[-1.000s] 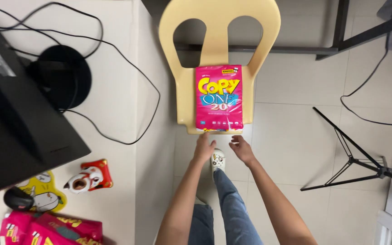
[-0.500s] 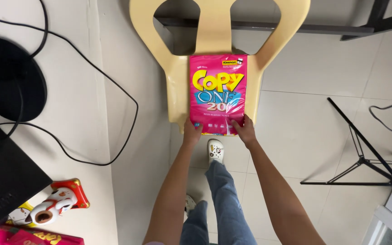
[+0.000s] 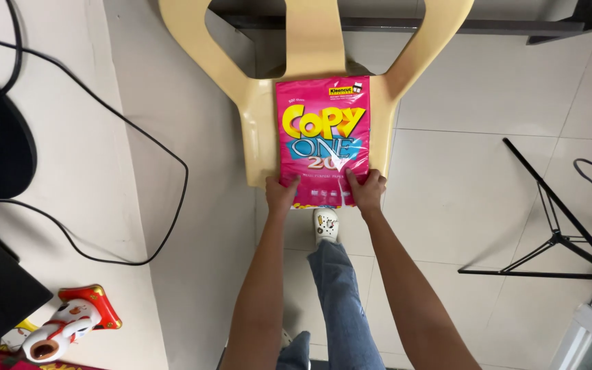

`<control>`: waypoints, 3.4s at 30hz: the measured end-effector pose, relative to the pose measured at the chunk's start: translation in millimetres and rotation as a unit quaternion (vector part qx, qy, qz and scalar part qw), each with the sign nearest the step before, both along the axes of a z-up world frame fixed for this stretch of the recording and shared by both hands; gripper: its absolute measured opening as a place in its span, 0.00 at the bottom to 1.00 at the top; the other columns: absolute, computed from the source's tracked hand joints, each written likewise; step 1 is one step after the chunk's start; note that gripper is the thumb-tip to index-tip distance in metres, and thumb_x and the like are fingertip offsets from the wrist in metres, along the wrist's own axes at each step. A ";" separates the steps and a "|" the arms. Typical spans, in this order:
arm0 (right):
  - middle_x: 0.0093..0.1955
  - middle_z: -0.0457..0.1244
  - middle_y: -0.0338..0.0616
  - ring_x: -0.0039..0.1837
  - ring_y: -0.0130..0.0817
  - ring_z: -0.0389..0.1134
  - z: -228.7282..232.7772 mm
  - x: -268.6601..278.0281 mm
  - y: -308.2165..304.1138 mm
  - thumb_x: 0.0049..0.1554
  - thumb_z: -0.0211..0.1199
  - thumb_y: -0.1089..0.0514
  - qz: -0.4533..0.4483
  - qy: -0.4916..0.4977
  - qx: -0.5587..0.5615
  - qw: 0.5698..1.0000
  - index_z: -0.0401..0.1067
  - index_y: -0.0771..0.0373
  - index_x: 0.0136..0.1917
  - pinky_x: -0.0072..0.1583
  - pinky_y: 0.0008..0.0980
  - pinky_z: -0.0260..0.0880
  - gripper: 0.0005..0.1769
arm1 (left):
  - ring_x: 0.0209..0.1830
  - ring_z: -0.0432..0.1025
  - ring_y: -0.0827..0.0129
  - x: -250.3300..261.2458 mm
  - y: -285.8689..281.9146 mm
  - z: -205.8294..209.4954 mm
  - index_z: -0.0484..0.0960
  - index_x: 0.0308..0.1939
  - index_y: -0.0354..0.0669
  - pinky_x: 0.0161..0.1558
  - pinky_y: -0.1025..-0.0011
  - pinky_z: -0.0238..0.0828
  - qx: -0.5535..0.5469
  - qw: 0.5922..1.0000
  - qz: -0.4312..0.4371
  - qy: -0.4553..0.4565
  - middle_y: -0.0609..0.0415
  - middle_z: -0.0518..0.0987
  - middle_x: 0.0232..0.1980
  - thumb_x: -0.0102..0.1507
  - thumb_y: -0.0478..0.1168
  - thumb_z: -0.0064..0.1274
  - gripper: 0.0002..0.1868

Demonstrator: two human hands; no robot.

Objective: The person loads sheets of paper into the input tray of a multifunction printer. They repeatedly take paper from a pink package on the desk, place it into the tray, and adjust the paper guides. The person also moves a stack of paper packages from a chair to the desk.

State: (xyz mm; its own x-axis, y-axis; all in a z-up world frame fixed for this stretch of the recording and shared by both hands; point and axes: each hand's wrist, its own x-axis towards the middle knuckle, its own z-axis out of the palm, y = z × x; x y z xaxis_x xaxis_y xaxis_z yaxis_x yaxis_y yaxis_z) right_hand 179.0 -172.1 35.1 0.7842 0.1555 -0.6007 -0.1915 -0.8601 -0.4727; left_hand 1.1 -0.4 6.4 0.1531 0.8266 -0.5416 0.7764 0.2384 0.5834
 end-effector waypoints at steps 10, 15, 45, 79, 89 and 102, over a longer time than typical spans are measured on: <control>0.51 0.70 0.60 0.51 0.47 0.74 49.7 -9.3 -49.9 0.49 0.68 0.26 0.024 0.112 -0.006 0.993 0.64 0.69 0.61 0.54 0.42 0.75 0.48 | 0.43 0.79 0.66 -74.5 -65.8 6.2 0.80 0.54 0.35 0.47 0.64 0.75 -0.262 0.954 -0.013 -0.147 0.49 0.85 0.46 0.57 0.58 0.64 0.32; 0.47 0.71 0.54 0.49 0.44 0.76 115.8 -51.8 -64.9 0.48 0.63 0.22 0.033 0.179 -0.004 0.983 0.72 0.67 0.55 0.53 0.39 0.75 0.46 | 0.41 0.79 0.67 -113.6 -84.4 66.2 0.80 0.49 0.30 0.45 0.66 0.75 -0.275 0.953 0.030 -0.124 0.46 0.84 0.45 0.60 0.59 0.62 0.32; 0.40 0.74 0.53 0.39 0.32 0.71 466.5 -548.2 -143.6 0.56 0.67 0.39 0.210 0.130 0.170 0.954 0.80 0.71 0.54 0.45 0.34 0.71 0.31 | 0.38 0.74 0.65 -650.1 -271.6 479.8 0.77 0.35 0.33 0.41 0.67 0.72 0.076 0.933 0.243 -0.254 0.49 0.74 0.41 0.56 0.54 0.66 0.25; 0.47 0.72 0.49 0.47 0.35 0.73 370.3 -732.4 24.2 0.60 0.59 0.47 0.404 0.206 0.182 0.873 0.75 0.69 0.55 0.49 0.37 0.75 0.23 | 0.38 0.81 0.69 -855.9 -20.1 412.7 0.82 0.45 0.35 0.43 0.70 0.76 -0.031 0.945 0.202 -0.255 0.50 0.86 0.41 0.56 0.49 0.64 0.22; 0.51 0.71 0.59 0.54 0.52 0.73 390.5 -781.2 13.1 0.57 0.65 0.45 0.523 0.011 0.108 0.845 0.71 0.68 0.57 0.55 0.45 0.73 0.25 | 0.43 0.79 0.69 -887.2 24.7 374.2 0.82 0.49 0.37 0.46 0.69 0.76 -0.013 0.961 0.095 -0.260 0.49 0.84 0.47 0.57 0.47 0.65 0.22; 0.65 0.62 0.62 0.66 0.57 0.62 488.0 -942.3 -35.7 0.48 0.68 0.63 0.422 -0.351 0.253 0.796 0.64 0.64 0.66 0.65 0.49 0.67 0.33 | 0.52 0.64 0.65 -939.7 -67.7 255.1 0.69 0.62 0.33 0.59 0.65 0.63 -0.214 0.752 0.335 -0.526 0.49 0.70 0.55 0.70 0.44 0.58 0.24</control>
State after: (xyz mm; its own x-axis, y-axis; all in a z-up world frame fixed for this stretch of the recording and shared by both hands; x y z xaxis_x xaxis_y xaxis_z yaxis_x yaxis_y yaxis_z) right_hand -763.3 -207.8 523.1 0.3862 0.8887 0.2471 0.8185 -0.2066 -0.5361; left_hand -938.6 -68.1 261.5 0.3093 0.6942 -0.6499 -0.4391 0.7104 0.5499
